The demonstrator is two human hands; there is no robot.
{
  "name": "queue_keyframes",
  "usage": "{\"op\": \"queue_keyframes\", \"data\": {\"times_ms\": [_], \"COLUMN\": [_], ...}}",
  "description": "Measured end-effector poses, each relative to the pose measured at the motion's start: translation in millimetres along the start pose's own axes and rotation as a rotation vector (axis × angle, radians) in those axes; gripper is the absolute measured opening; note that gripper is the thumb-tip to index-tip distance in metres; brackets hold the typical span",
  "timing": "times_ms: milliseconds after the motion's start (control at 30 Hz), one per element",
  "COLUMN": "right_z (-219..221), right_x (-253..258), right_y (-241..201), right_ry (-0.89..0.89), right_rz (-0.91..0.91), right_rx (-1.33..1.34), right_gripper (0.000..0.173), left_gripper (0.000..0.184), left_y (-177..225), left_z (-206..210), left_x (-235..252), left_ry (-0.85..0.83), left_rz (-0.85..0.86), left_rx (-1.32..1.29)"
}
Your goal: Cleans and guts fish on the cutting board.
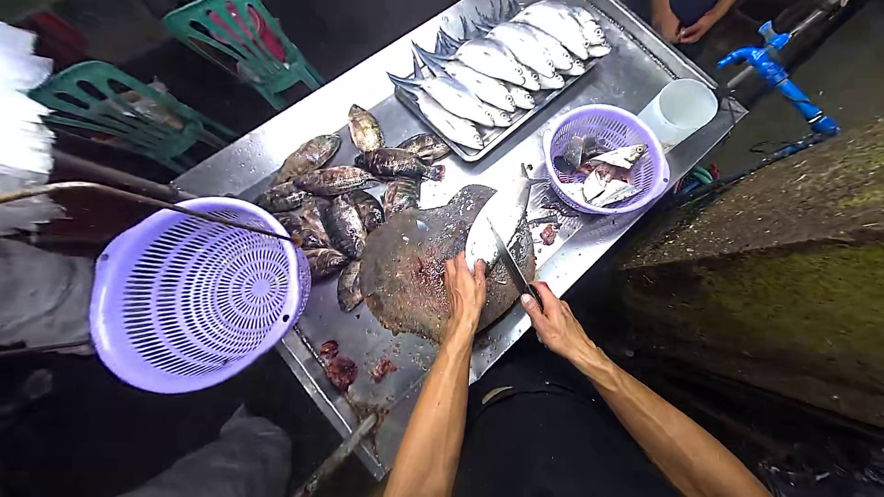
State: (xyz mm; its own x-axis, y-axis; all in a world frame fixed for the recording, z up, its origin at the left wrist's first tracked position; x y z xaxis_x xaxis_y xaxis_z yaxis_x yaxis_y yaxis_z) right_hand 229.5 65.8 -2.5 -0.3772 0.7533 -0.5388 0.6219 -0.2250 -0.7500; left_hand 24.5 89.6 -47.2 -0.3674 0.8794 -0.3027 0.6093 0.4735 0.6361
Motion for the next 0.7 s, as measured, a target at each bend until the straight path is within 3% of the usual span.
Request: {"op": "queue_keyframes", "data": {"times_ms": [133, 300, 467, 567, 700], "right_z": [21, -14, -34, -32, -36], "right_x": [-25, -24, 9, 33, 71], "right_y": [-1, 11, 9, -6, -33], "right_ry": [0.014, 0.248, 0.161, 0.103, 0.012], "right_rz": [0.058, 0.157, 0.254, 0.233, 0.164], "right_rx": [0.010, 0.190, 0.303, 0.353, 0.138], "right_gripper": [0.049, 0.048, 0.047, 0.048, 0.052], "left_gripper": [0.073, 0.094, 0.108, 0.102, 0.101], "left_y": [10, 29, 22, 22, 30], "left_z": [6, 1, 5, 13, 20], "left_x": [-6, 17, 16, 7, -3], "left_ry": [-0.045, -0.088, -0.069, 0.045, 0.157], "left_rz": [-0.070, 0.025, 0.121, 0.168, 0.072], "left_rx": [0.170, 0.185, 0.298, 0.290, 0.253]}}
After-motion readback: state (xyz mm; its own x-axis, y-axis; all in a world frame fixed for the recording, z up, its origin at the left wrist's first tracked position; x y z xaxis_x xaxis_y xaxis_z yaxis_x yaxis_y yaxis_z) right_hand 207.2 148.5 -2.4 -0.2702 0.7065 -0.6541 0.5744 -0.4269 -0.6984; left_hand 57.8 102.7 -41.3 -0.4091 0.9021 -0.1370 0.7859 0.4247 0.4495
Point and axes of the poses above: each hand's wrist, its own x-axis towards the middle knuckle, its own z-axis out of the palm, y = z × x, the point moved 4 cm from there along x, towards the middle knuckle, and after that the axes turned 5 degrees about -y, right-handed, at the moved point
